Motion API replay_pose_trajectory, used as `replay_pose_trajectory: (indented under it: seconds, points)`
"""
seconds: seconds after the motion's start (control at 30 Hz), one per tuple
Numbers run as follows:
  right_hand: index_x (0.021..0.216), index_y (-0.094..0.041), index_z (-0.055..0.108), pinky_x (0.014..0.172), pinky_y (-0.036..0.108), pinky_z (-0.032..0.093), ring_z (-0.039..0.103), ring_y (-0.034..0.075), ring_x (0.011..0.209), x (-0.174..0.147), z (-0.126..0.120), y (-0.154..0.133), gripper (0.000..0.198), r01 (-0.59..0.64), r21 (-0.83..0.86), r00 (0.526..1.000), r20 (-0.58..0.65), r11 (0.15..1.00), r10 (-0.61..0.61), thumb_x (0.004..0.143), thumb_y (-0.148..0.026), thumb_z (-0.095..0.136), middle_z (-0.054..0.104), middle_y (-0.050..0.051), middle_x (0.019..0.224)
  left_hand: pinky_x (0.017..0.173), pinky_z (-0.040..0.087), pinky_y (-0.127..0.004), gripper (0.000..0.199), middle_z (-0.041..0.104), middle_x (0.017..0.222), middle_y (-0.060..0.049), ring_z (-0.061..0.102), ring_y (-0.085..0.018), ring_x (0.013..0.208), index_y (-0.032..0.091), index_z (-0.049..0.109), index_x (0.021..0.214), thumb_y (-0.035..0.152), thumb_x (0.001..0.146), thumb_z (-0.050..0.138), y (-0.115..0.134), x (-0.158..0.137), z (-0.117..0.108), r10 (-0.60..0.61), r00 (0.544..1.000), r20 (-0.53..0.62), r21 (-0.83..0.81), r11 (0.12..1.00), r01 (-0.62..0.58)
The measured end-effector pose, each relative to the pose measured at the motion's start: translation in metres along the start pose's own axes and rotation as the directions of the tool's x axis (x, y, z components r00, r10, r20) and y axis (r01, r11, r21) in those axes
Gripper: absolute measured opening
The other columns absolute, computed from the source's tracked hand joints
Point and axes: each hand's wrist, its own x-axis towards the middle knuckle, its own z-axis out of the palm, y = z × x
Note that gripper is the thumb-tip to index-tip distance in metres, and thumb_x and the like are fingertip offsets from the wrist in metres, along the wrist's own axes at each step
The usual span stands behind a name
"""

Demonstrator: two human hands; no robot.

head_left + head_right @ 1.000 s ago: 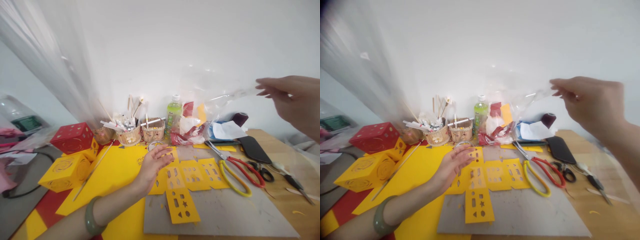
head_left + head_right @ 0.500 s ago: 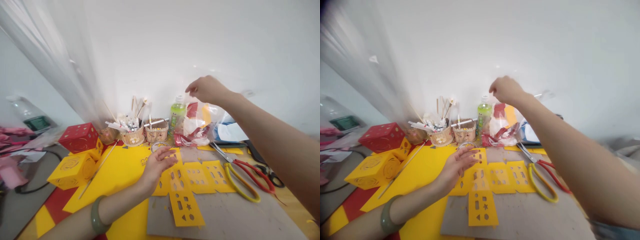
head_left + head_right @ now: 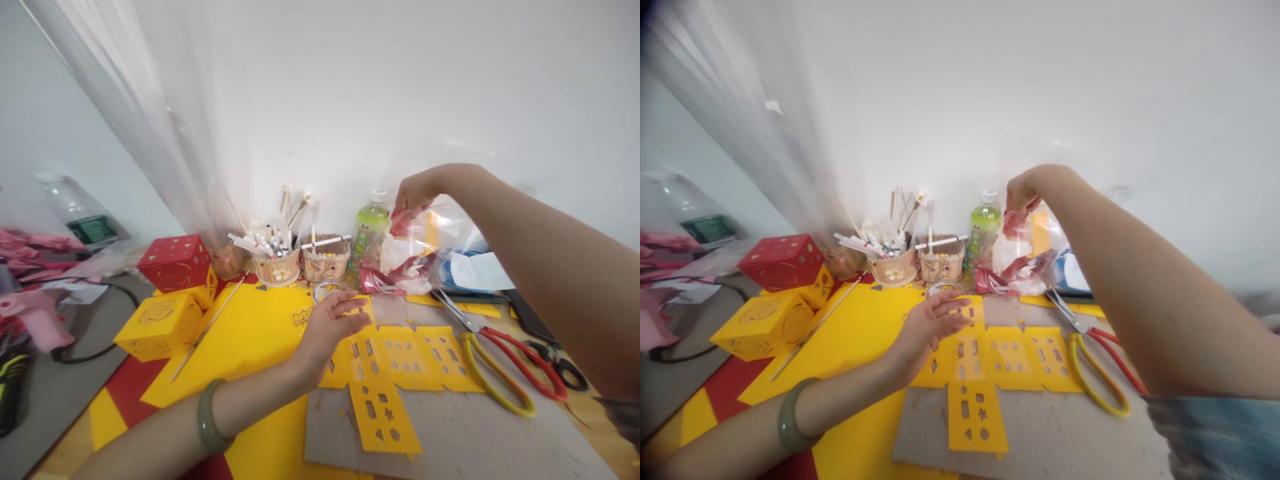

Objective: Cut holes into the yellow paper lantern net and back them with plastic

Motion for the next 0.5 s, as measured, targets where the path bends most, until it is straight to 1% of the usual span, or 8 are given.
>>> replay_pose_trajectory:
  seconds: [0.03,0.1,0.13,0.2,0.3,0.37,0.43,0.5]
  points:
    - [0.064,0.004,0.067,0.062,0.025,0.043,0.064,0.011,0.063,-0.001,-0.004,0.0,0.029,-0.003,-0.008,0.997,0.082,1.0,0.004,0.069,-0.024,0.059,0.068,0.005,0.067,0.077,0.044,-0.026,0.042,0.063,0.112,-0.009,0.062,-0.015,0.085,0.016,0.056,0.103,0.019,0.065,0.074,0.0,0.0,0.0,0.004,1.0,0.004,0.0,1.0,-0.004]
    - [0.08,0.004,0.069,0.061,0.023,0.042,0.064,0.009,0.062,-0.005,-0.011,0.0,0.031,-0.016,-0.054,0.966,0.255,0.998,0.029,0.064,-0.022,0.061,0.069,0.003,0.069,0.079,0.044,-0.027,0.042,0.062,0.113,-0.009,0.063,-0.015,0.085,0.016,0.056,0.103,0.02,0.065,0.074,0.0,0.0,-0.001,0.008,1.0,0.01,-0.001,1.0,-0.008]
    - [0.085,0.004,0.068,0.062,0.023,0.042,0.064,0.01,0.064,-0.007,-0.014,0.0,0.036,-0.011,-0.071,0.956,0.29,0.997,0.032,0.062,-0.022,0.061,0.07,0.003,0.072,0.079,0.044,-0.028,0.042,0.062,0.113,-0.01,0.063,-0.015,0.084,0.016,0.056,0.103,0.02,0.065,0.074,-0.001,0.001,-0.001,0.007,1.0,0.009,-0.001,1.0,-0.007]
    - [0.091,0.003,0.067,0.064,0.024,0.04,0.064,0.013,0.074,-0.013,-0.02,0.0,0.044,0.007,-0.102,0.956,0.291,0.995,0.023,0.061,-0.028,0.061,0.07,0.004,0.078,0.08,0.044,-0.028,0.041,0.063,0.112,-0.01,0.063,-0.015,0.084,0.016,0.056,0.103,0.02,0.066,0.074,-0.001,0.001,-0.002,0.007,1.0,0.004,-0.002,1.0,-0.007]
    - [0.091,0.002,0.068,0.071,0.029,0.038,0.062,0.016,0.087,-0.021,-0.027,0.001,0.05,0.046,-0.132,0.978,0.21,0.99,-0.018,0.068,-0.04,0.053,0.07,0.006,0.083,0.08,0.045,-0.029,0.04,0.063,0.11,-0.01,0.063,-0.014,0.082,0.015,0.056,0.102,0.02,0.067,0.073,-0.002,0.001,-0.002,0.012,1.0,0.006,0.0,1.0,-0.012]
    - [0.091,0.001,0.069,0.076,0.031,0.036,0.058,0.019,0.096,-0.028,-0.032,0.0,0.051,0.069,-0.147,0.992,0.113,0.987,-0.052,0.074,-0.041,0.046,0.07,0.007,0.087,0.081,0.045,-0.029,0.04,0.063,0.11,-0.01,0.064,-0.014,0.081,0.015,0.055,0.102,0.02,0.066,0.073,-0.002,0.002,-0.002,0.008,1.0,0.012,-0.002,1.0,-0.008]
    - [0.101,0.0,0.066,0.079,0.035,0.034,0.052,0.023,0.106,-0.041,-0.036,-0.003,0.05,0.064,-0.173,0.997,-0.032,0.983,-0.071,0.079,-0.039,0.043,0.067,0.011,0.102,0.082,0.045,-0.03,0.042,0.063,0.109,-0.01,0.063,-0.015,0.083,0.016,0.055,0.102,0.02,0.064,0.074,-0.002,0.003,-0.003,0.023,1.0,0.02,0.004,1.0,-0.023]
    - [0.112,-0.006,0.062,0.08,0.036,0.034,0.05,0.023,0.11,-0.063,-0.036,-0.01,0.046,0.067,-0.162,0.971,-0.217,0.985,-0.102,0.084,-0.035,0.042,0.062,0.012,0.114,0.083,0.045,-0.031,0.046,0.062,0.109,-0.009,0.063,-0.015,0.083,0.017,0.054,0.102,0.019,0.062,0.075,-0.002,0.003,-0.003,0.07,0.997,0.04,0.019,0.997,-0.071]
